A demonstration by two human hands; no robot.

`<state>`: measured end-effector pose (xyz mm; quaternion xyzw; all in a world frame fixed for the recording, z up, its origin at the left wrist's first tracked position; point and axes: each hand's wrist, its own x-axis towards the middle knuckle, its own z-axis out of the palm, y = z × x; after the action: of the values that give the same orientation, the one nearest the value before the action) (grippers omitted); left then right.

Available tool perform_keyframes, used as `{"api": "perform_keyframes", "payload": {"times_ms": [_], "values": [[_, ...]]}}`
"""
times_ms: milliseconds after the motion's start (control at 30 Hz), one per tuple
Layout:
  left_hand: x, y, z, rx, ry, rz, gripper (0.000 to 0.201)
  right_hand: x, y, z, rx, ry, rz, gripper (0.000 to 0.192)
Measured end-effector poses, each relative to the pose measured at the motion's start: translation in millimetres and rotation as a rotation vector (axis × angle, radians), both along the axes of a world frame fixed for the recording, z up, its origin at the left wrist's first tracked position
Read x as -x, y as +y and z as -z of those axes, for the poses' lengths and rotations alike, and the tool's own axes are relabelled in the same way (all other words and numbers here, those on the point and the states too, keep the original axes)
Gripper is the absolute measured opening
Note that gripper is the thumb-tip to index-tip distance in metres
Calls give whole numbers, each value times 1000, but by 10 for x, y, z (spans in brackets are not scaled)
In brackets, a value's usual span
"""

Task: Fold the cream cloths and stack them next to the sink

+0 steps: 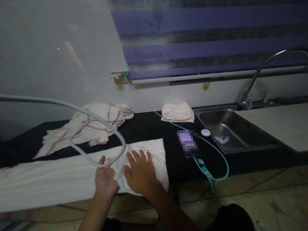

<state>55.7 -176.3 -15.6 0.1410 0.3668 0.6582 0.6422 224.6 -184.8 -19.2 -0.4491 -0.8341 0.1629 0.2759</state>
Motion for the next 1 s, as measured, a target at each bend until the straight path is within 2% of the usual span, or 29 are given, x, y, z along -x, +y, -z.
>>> {"api": "perform_keyframes", "payload": {"times_ms": [67, 133, 200, 233, 267, 300, 333, 400, 467, 500, 600, 667, 833, 933, 1000], "values": [[33, -24, -173, 129, 73, -2, 58, 9, 1, 32, -8, -29, -7, 60], [70, -37, -280, 157, 239, -61, 46, 21, 4, 67, -6, -46, -6, 61], [73, -60, -339, 61, 576, -258, 40, 31, 8, 95, 3, -56, -3, 62], [51, -80, -357, -21, 784, -362, 44, 34, 9, 102, 7, -57, -4, 62], [10, -107, -369, -109, 979, -427, 50, 35, 9, 104, 11, -58, -5, 62], [-47, -137, -372, -192, 1143, -422, 58, 35, 8, 99, 13, -58, -5, 61], [-116, -165, -364, -257, 1268, -353, 64, 32, 6, 88, 10, -63, -13, 61], [-254, -196, -299, -353, 1413, -125, 71, 25, 0, 51, -9, -87, -46, 64], [-337, -174, -168, -404, 1501, 60, 69, 19, -6, 3, -18, -115, -67, 71], [-348, -146, -86, -415, 1533, 111, 64, 18, -9, -20, -12, -125, -69, 74], [-284, -57, 132, -414, 1586, 164, 48, 18, -22, -62, 10, -132, -69, 74], [-232, -34, 194, -417, 1624, 175, 49, 21, -33, -68, 0, -137, -85, 73], [-295, -52, 131, -380, 1820, 218, 53, -18, -14, -17, -44, -162, -83, 71], [-417, -8, 125, -360, 1926, 281, 58, -153, 68, 52, -87, -165, -97, 70], [-505, 52, 148, -403, 1941, 292, 59, -297, 141, 105, -101, -157, -84, 71]]}}
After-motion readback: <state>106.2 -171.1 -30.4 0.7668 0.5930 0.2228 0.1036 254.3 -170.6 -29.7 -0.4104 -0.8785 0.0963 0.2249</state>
